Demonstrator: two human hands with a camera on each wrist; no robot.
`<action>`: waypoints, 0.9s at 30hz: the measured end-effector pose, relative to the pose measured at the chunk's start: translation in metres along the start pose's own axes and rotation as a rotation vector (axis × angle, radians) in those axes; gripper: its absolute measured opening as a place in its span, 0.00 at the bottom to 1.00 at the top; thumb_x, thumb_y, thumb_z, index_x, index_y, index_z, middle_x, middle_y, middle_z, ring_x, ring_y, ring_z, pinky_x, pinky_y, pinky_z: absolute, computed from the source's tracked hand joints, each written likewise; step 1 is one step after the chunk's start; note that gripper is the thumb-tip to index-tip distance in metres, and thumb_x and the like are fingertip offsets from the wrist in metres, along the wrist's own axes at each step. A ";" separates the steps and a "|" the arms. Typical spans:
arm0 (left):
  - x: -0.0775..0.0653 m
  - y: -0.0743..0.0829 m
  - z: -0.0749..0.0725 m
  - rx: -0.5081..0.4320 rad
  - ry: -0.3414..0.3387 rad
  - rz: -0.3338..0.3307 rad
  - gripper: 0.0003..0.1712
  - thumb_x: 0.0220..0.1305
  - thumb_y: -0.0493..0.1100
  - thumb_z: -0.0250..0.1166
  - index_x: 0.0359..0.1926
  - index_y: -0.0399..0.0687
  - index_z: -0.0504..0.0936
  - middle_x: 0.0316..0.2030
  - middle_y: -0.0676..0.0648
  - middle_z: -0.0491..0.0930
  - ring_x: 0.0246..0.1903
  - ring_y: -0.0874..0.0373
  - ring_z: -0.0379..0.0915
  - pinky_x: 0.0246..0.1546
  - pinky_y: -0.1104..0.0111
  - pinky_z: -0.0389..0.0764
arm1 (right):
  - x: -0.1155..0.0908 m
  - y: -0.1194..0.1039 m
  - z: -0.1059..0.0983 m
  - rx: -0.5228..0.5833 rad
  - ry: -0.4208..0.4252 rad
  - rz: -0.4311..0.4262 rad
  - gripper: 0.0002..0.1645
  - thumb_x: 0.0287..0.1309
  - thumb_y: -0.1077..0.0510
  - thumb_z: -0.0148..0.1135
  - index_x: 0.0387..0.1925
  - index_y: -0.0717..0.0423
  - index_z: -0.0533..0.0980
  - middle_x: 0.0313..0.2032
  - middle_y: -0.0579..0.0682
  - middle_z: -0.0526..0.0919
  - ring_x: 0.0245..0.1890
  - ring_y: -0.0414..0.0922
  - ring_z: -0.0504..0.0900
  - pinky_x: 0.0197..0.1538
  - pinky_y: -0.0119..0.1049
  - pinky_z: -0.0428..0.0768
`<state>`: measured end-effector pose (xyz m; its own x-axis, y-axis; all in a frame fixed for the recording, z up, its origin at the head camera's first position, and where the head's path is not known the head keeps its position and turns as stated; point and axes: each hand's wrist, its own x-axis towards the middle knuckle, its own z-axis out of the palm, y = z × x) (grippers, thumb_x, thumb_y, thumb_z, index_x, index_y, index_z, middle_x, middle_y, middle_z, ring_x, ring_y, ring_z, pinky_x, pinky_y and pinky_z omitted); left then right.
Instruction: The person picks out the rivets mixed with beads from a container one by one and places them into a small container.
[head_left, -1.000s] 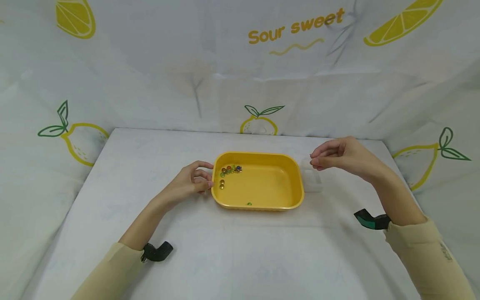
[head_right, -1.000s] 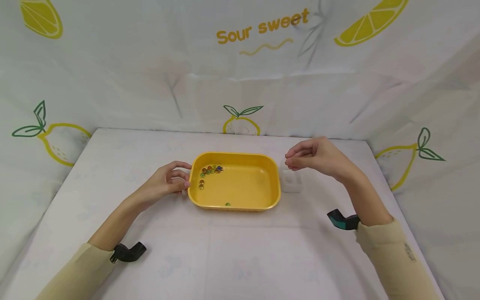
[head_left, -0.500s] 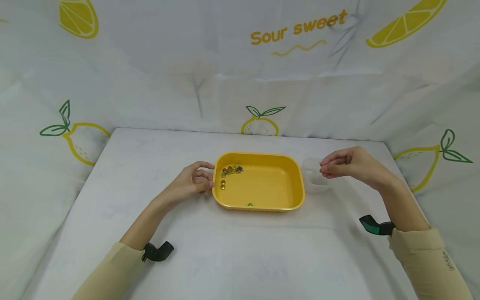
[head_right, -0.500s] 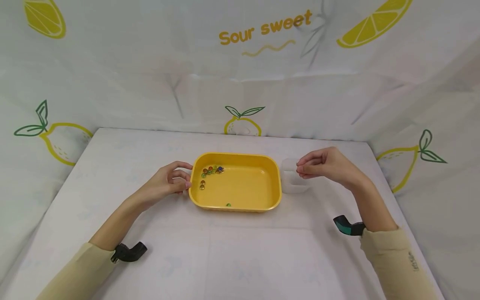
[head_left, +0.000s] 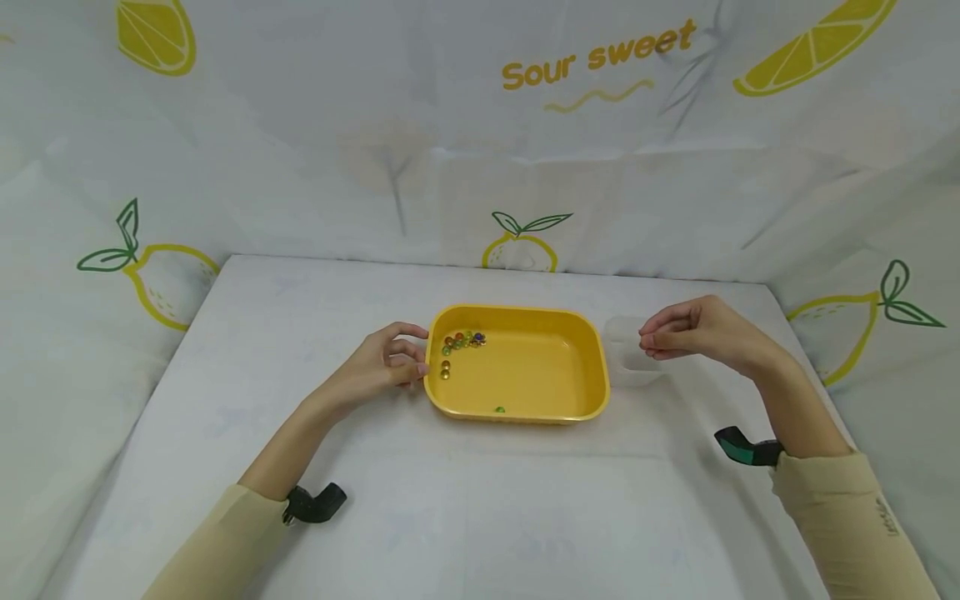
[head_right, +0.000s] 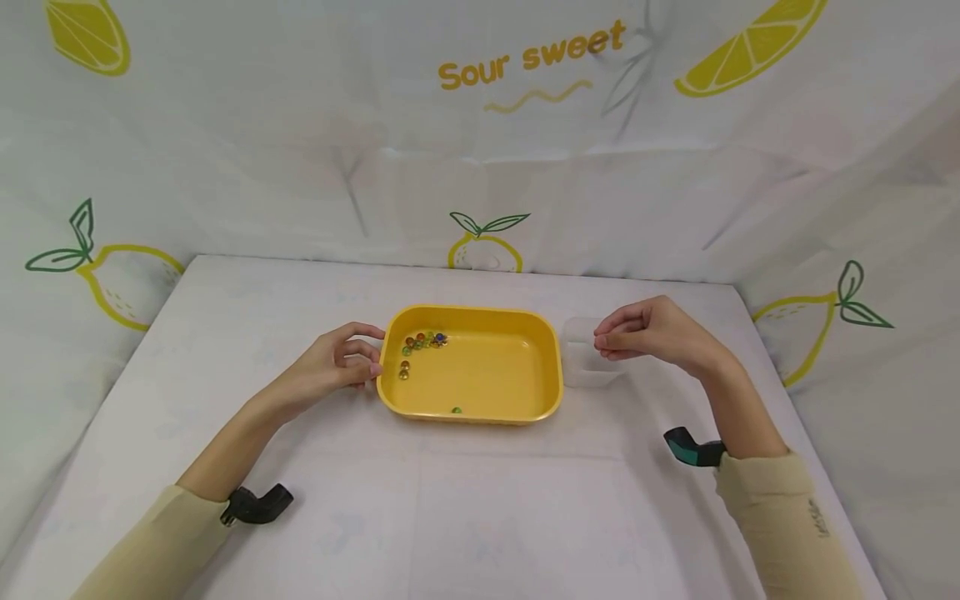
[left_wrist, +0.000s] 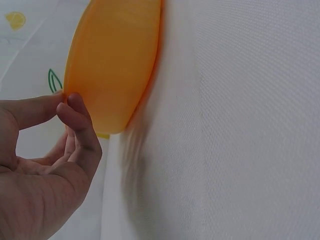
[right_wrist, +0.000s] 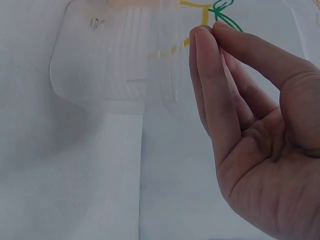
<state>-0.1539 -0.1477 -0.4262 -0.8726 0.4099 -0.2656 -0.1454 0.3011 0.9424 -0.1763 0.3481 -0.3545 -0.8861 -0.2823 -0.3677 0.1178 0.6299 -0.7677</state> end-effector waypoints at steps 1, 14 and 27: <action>0.000 0.000 0.000 0.001 0.000 -0.001 0.33 0.70 0.38 0.68 0.73 0.45 0.69 0.50 0.41 0.83 0.39 0.48 0.83 0.44 0.66 0.87 | 0.000 0.000 0.000 -0.001 0.000 0.004 0.21 0.73 0.55 0.70 0.55 0.69 0.84 0.44 0.51 0.95 0.44 0.44 0.94 0.52 0.37 0.91; -0.001 -0.001 -0.001 -0.008 -0.003 0.005 0.33 0.71 0.38 0.68 0.73 0.45 0.69 0.50 0.41 0.82 0.40 0.48 0.82 0.44 0.66 0.87 | 0.007 0.001 -0.001 -0.024 -0.011 0.034 0.21 0.71 0.56 0.72 0.55 0.69 0.83 0.45 0.54 0.94 0.44 0.44 0.95 0.52 0.38 0.92; 0.000 -0.003 -0.001 -0.012 -0.002 -0.004 0.34 0.70 0.40 0.69 0.74 0.45 0.69 0.50 0.41 0.82 0.40 0.49 0.82 0.44 0.65 0.87 | 0.009 0.001 0.004 -0.027 -0.040 0.041 0.19 0.72 0.59 0.70 0.55 0.72 0.83 0.45 0.55 0.94 0.42 0.42 0.94 0.50 0.40 0.92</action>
<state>-0.1542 -0.1490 -0.4287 -0.8713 0.4102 -0.2692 -0.1542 0.2919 0.9439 -0.1824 0.3431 -0.3608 -0.8620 -0.2839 -0.4199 0.1416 0.6604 -0.7374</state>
